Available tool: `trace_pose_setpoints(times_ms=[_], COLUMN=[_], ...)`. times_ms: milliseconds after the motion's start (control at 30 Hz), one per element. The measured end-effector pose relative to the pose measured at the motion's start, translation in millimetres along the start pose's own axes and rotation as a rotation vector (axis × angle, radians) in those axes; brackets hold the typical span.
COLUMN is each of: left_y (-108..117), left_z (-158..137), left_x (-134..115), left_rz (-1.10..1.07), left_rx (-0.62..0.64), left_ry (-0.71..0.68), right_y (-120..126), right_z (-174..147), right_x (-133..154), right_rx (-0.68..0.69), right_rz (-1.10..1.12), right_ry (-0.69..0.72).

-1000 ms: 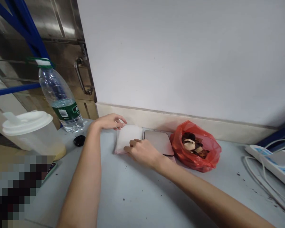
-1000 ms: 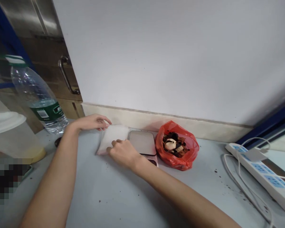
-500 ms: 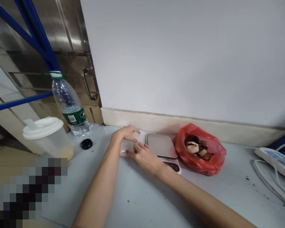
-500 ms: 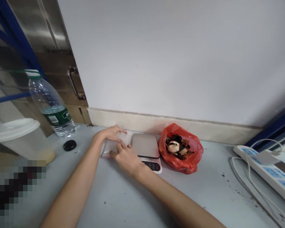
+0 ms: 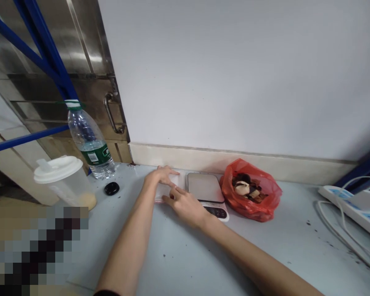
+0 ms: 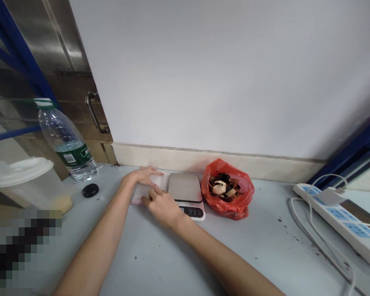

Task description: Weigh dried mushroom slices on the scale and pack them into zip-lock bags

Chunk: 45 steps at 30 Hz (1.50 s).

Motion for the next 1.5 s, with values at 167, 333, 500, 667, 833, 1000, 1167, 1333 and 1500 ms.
trace_pose_setpoints(times_ms=[167,333,500,667,833,1000,1167,1333,1500], left_y=[-6,-4,18,28,27,39,44,33,36], left_z=[-2,-14,-26,-42,-42,-25,-12,-10,-14], left_x=[-4,-8,-30,-83,-110,-127,-135,-129,-118], left_rz=[0.023,0.036,0.074,0.033,0.006,-0.095,-0.162,-0.079,-0.050], left_rx=[0.036,-0.015,-0.262,-0.562,-0.583,-0.472,-0.374,-0.150,-0.065], left_ry=[0.000,-0.038,-0.133,-0.437,-0.424,-0.464,-0.495,-0.469,-0.431], right_y=[5,29,72,105,110,105,93,91,90], right_z=[-12,-27,-53,-87,-95,-86,-82,-84,-94], right_x=[-2,-24,-73,-126,-166,-189,-193,-194,-194], right_rx=[0.010,0.028,-0.120,-0.294,-0.071,0.106,0.168,0.220,0.358], right_rz=[0.080,0.295,0.438,0.565,0.509,0.410,0.374,0.373,0.424], right_ry=[0.011,0.050,-0.033,-0.257,-0.428,-0.457,-0.490,-0.518,-0.593])
Point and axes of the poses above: each hand's wrist, its own z-axis towards the middle knuckle, its own y-axis out of the back of the hand, x = y × z, the point moved 7 cm from there along z, towards the middle knuckle, and after that the axes turned 14 degrees about -y, right-handed, at the moved point
